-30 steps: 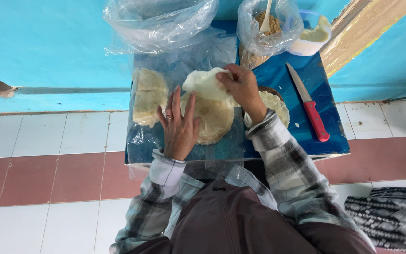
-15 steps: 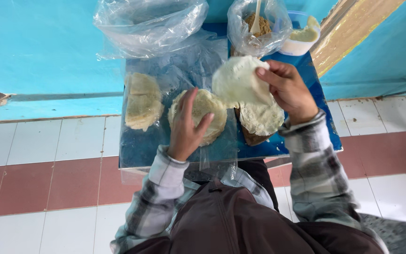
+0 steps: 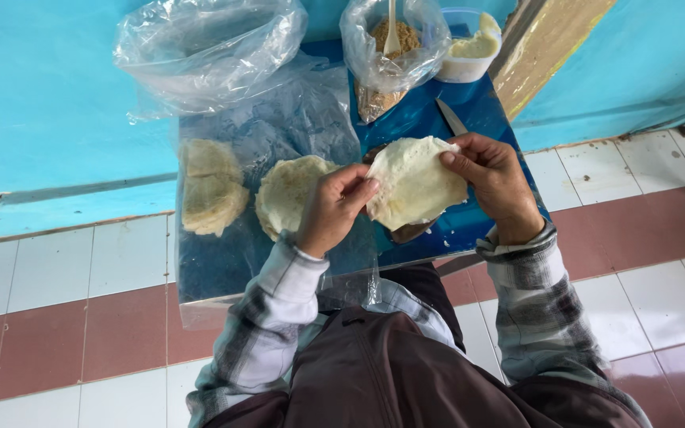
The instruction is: The person sits at a low table and cuts round white flatbread discs into halves with a knife, then peels and separates the layers of the cut pieces by hand and stacks them on the plastic-covered table.
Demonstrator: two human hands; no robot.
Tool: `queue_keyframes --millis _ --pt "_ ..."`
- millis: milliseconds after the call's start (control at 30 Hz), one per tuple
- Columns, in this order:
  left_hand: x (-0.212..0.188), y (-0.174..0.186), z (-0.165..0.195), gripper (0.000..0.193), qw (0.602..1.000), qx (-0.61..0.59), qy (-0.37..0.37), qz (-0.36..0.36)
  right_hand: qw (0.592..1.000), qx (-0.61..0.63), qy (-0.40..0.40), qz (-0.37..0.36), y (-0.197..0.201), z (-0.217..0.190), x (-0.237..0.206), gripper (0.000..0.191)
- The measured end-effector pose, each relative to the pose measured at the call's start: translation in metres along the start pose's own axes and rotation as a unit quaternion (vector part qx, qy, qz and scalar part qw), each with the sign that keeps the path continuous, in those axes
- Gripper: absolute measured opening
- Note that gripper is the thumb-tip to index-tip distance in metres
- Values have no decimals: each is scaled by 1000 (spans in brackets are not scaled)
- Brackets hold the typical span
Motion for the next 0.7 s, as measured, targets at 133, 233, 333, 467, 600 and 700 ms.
queue_keyframes --millis 133,233,333,467,600,700 --pt "21 -22 -6 15 997 -59 56 6 995 -30 47 83 17 2 -3 12" --pt "32 -29 -19 16 998 -3 62 32 986 -102 61 116 23 15 6 14" --pt "43 -26 -39 17 986 145 51 70 945 -275 75 158 16 43 13 17" --pt "48 -17 -59 22 944 313 -18 104 881 -411 120 198 13 61 19 17" --pt "44 -15 -71 21 944 318 -32 85 882 -419 113 183 15 61 17 19" --pt "44 -15 -74 24 934 347 -19 85 868 -451 113 172 12 58 14 18"
Point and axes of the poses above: each hand's wrist, its own x-axis towards the middle knuckle, its own y-axis out of the back of the hand, z = x × y, the point moved 3 cm from there along x, towards the middle knuckle, and after that the axes turned 1 degree about -y, right-handed, at the moved point
